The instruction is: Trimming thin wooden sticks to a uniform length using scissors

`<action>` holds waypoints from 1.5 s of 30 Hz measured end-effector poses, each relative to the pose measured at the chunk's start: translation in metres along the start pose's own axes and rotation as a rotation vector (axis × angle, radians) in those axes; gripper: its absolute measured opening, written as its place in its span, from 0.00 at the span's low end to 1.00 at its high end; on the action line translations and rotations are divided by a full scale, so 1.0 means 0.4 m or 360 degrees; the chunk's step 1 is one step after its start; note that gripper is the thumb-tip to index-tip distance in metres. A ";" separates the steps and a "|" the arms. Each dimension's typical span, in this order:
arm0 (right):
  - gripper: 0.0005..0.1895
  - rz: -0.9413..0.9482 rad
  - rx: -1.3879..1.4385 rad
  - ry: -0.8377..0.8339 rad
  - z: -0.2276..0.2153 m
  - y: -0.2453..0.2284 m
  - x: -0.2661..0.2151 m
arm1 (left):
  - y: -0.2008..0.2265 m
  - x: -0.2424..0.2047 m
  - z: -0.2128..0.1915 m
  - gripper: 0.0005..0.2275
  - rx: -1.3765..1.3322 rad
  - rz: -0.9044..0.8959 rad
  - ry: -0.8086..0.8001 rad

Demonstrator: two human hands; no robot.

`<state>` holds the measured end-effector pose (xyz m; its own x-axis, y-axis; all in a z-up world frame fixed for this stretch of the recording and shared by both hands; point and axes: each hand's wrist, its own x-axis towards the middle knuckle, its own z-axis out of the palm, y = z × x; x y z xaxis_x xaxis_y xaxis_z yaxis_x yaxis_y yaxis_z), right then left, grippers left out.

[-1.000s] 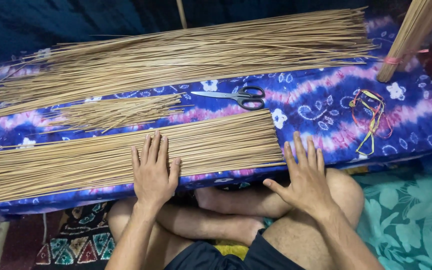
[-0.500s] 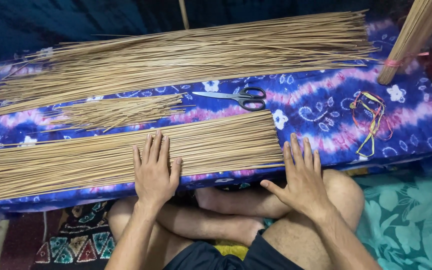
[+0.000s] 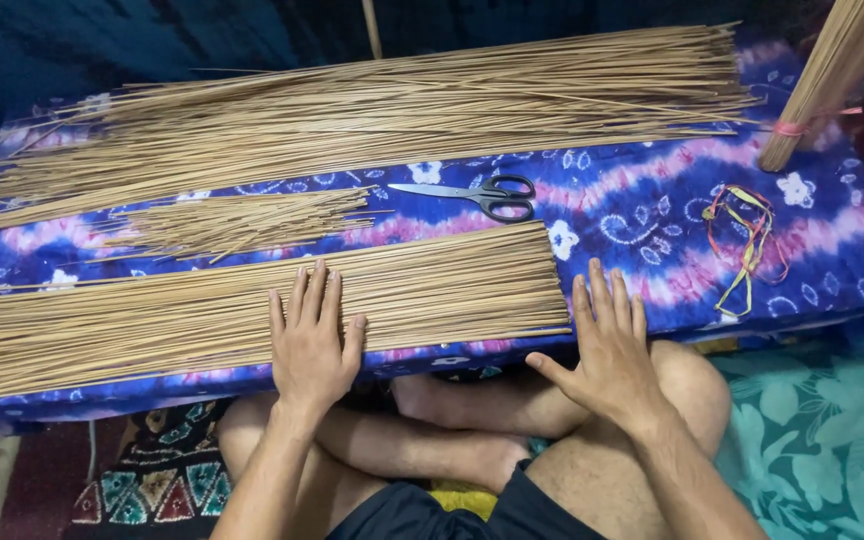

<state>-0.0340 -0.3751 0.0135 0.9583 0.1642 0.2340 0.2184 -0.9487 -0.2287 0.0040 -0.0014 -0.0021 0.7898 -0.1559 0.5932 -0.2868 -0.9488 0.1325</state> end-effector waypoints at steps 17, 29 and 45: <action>0.60 -0.0009 0.0052 -0.0095 -0.024 0.017 0.031 | 0.004 0.007 -0.011 0.26 -0.0041 -0.0040 -0.0042; 0.32 -0.0312 -0.0044 0.0131 -0.045 -0.039 0.407 | -0.087 0.239 0.005 0.19 -0.0316 -0.0043 0.0029; 0.24 -0.0600 -0.0153 -0.0186 0.048 -0.140 0.686 | -0.240 0.608 0.302 0.04 0.0261 0.0222 0.0261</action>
<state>0.2204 -0.2715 0.0725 0.8299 0.5300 0.1740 0.5458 -0.8360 -0.0565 0.2891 0.0188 0.0334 0.6468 -0.2542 0.7191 -0.2845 -0.9552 -0.0817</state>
